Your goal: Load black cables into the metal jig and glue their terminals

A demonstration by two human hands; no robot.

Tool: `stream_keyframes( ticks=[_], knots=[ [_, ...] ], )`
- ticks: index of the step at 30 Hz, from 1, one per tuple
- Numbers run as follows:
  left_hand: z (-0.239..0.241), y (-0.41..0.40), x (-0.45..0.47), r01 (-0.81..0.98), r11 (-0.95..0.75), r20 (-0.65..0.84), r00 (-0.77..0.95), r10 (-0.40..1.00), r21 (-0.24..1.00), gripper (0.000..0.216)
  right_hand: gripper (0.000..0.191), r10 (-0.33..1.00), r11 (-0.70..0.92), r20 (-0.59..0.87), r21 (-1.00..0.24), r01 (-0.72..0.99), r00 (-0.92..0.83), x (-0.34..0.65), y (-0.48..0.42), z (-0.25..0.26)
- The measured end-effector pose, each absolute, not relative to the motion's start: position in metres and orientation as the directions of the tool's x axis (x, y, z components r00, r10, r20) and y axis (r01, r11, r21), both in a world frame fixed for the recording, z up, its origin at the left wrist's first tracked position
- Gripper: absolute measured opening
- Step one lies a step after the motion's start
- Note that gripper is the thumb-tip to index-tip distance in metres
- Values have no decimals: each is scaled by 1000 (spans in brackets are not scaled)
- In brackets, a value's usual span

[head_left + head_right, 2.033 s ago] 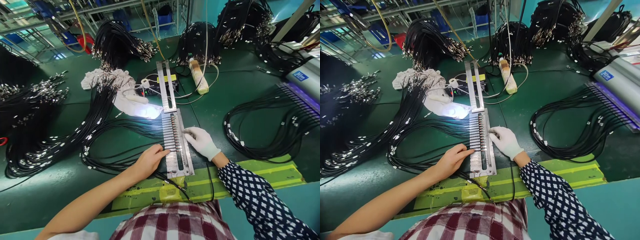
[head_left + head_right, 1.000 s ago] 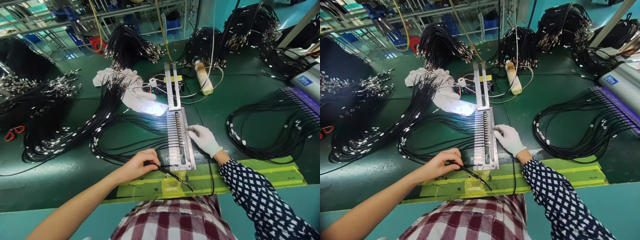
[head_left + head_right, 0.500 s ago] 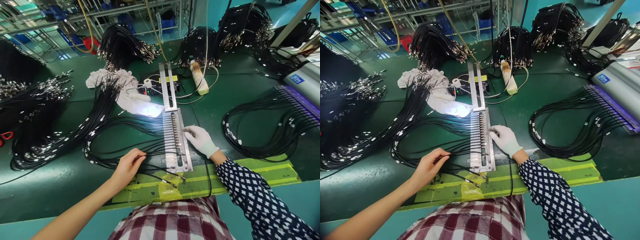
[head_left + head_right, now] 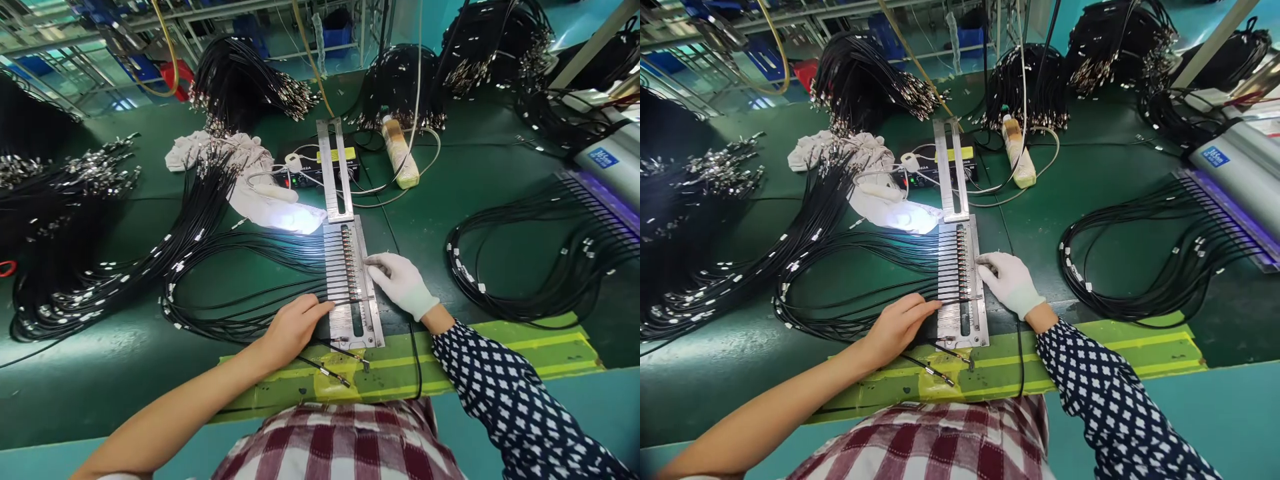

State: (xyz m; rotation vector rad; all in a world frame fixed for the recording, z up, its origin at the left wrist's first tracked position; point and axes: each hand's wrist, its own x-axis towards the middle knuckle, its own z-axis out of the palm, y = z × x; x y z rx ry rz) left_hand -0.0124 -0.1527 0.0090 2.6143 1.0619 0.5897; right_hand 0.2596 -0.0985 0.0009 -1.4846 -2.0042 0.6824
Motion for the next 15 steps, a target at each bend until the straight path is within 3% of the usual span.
stream_keyframes(
  ticks=[8,15],
  knots=[
    [23,-150,-33,675,-720,148,705,694,164,42,21,965,247,113,-685,685,-234,260,-98,0],
    [21,-157,-26,641,-764,215,738,640,73,45,21,967,241,101,-670,702,-235,260,-97,0]
  ],
)
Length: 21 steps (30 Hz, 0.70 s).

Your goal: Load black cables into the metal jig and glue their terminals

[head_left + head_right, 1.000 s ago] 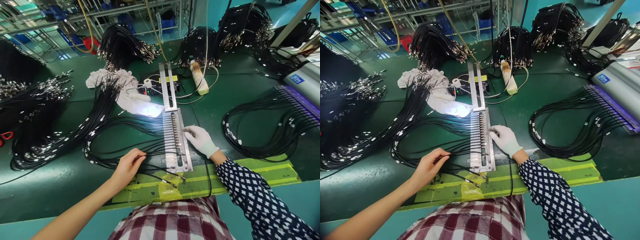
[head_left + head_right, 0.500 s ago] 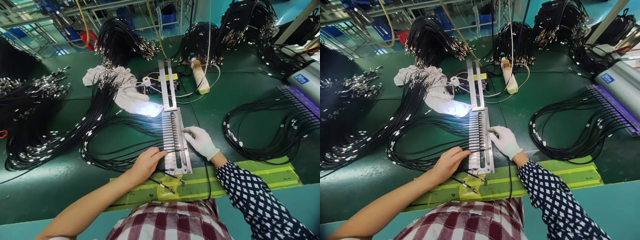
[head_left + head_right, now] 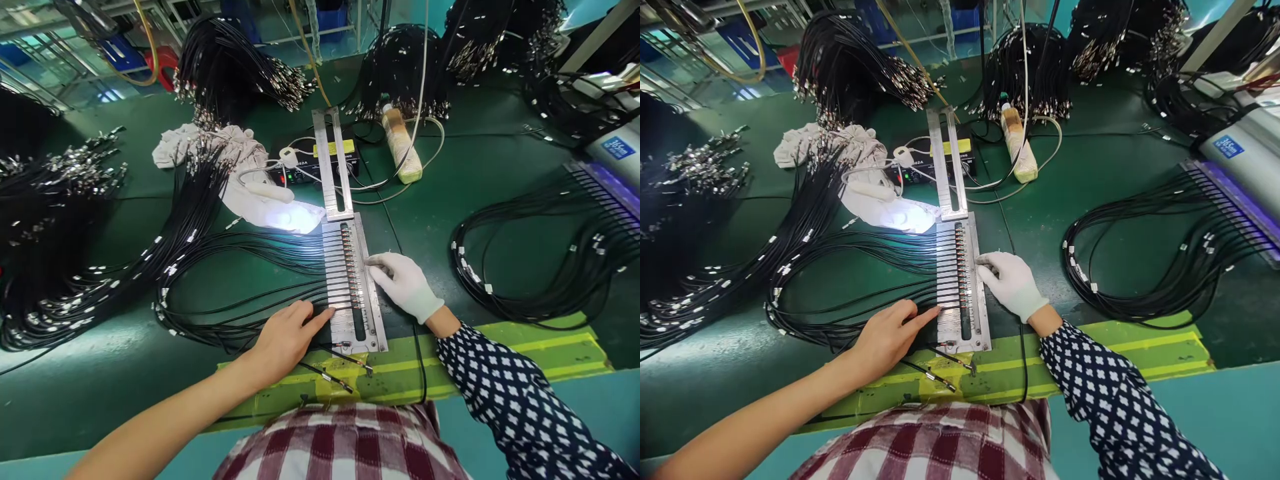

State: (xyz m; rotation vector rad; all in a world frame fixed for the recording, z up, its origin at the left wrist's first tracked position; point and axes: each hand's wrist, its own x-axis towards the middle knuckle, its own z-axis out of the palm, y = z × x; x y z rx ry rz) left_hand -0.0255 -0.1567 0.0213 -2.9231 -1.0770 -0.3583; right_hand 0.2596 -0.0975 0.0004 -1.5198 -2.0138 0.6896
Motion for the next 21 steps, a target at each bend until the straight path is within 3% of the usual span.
stream_keyframes(
  ticks=[9,13,17,21],
  knots=[
    [15,-149,-26,620,-755,224,721,656,213,42,21,967,240,104,-671,701,-231,260,-98,0],
    [9,-157,-24,665,-738,292,687,666,118,40,20,967,241,104,-674,698,-233,259,-98,-1],
    [4,-167,-22,668,-741,189,720,667,69,44,21,968,240,110,-677,696,-226,259,-96,-1],
    [14,-174,-23,672,-720,113,713,692,171,40,22,957,279,140,-689,669,-255,262,-101,0]
  ],
)
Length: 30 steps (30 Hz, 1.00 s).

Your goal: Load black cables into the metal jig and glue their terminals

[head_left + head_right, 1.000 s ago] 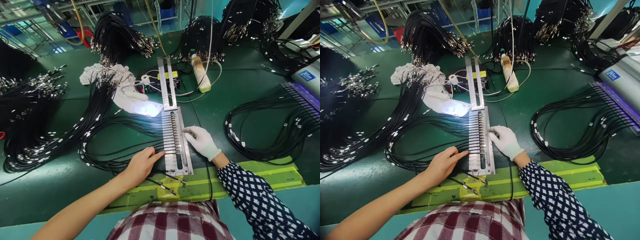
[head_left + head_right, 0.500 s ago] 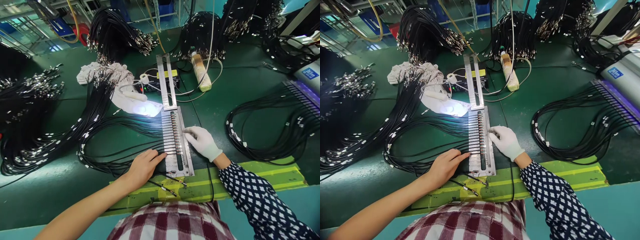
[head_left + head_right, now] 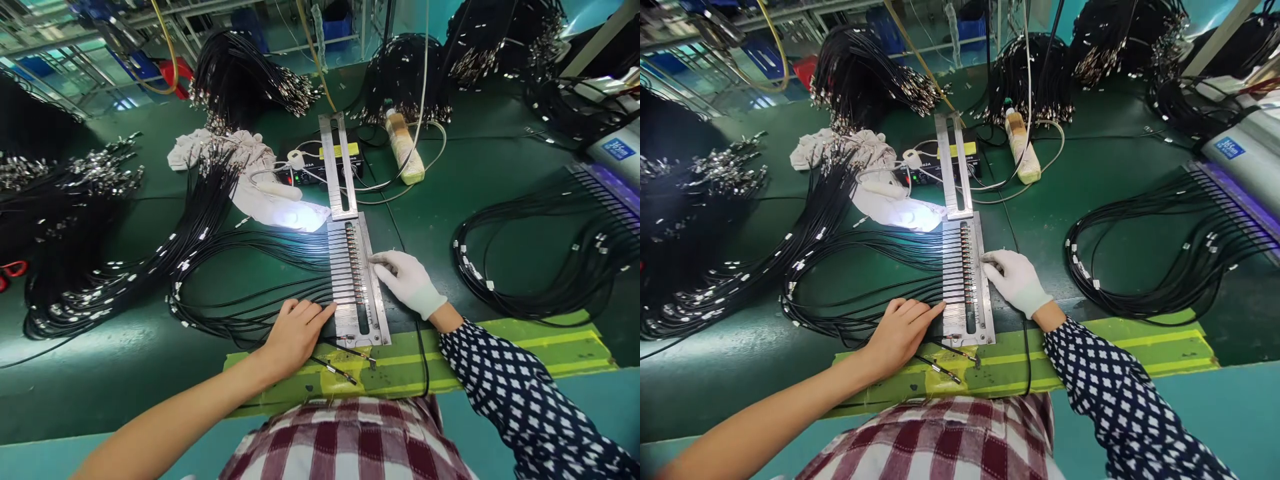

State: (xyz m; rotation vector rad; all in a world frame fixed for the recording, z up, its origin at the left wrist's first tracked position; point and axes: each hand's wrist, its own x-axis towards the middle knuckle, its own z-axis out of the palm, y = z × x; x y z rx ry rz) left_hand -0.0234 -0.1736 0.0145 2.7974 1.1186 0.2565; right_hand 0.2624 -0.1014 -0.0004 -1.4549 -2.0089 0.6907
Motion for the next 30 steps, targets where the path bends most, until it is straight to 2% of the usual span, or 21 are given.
stream_keyframes(
  ticks=[5,7,12,16,20,24,30],
  knots=[
    [26,-185,-30,590,-649,43,723,689,480,19,22,943,315,152,-691,651,-296,267,-113,-1],
    [24,-187,-31,543,-640,84,724,685,544,11,22,947,307,149,-686,660,-286,267,-114,-3],
    [18,-179,-30,454,-578,222,623,750,678,17,21,947,308,151,-685,660,-285,266,-114,-3],
    [19,-170,-30,475,-608,238,629,740,636,24,20,948,303,146,-685,663,-282,265,-114,-1],
    [21,-163,-33,531,-644,173,682,710,551,32,20,950,296,139,-681,670,-278,265,-113,-1],
    [21,-156,-33,520,-645,106,727,679,560,35,19,952,294,142,-678,674,-273,265,-113,-1],
    [17,-152,-31,497,-701,165,744,648,512,36,20,954,283,129,-687,669,-271,264,-112,1]
  ],
)
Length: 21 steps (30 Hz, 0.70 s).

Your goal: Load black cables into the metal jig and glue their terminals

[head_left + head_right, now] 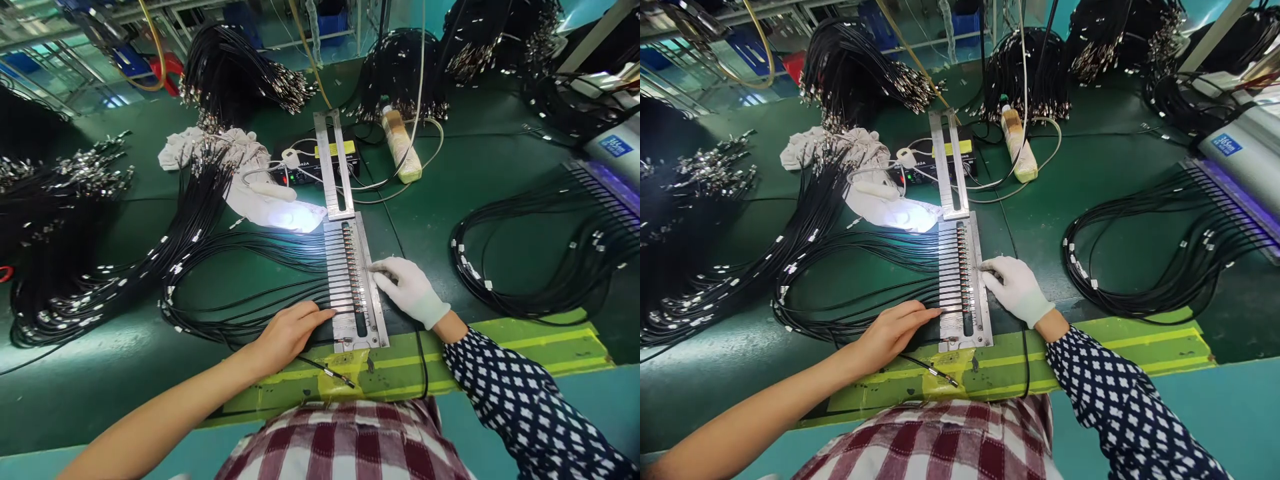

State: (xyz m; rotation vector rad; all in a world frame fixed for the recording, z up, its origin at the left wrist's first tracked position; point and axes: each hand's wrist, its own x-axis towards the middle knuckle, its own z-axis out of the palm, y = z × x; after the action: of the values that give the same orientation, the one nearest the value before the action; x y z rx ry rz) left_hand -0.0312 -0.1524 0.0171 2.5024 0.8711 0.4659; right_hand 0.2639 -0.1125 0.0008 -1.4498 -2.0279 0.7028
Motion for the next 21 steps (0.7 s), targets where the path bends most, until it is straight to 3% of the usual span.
stream_keyframes(
  ticks=[7,11,13,17,21],
  knots=[
    [11,-153,-29,521,-766,195,763,616,376,37,19,955,279,123,-687,670,-271,264,-112,0],
    [4,-163,-28,594,-799,284,755,592,86,40,19,955,281,125,-680,678,-271,264,-112,-1],
    [0,-171,-29,628,-778,240,754,611,7,43,19,954,282,123,-678,679,-274,264,-111,-2],
    [-3,-180,-31,662,-749,81,745,662,33,53,20,955,280,127,-677,681,-267,265,-111,-3],
    [4,-183,-31,656,-731,112,725,680,189,41,20,949,302,150,-688,660,-278,265,-111,-3]
  ],
)
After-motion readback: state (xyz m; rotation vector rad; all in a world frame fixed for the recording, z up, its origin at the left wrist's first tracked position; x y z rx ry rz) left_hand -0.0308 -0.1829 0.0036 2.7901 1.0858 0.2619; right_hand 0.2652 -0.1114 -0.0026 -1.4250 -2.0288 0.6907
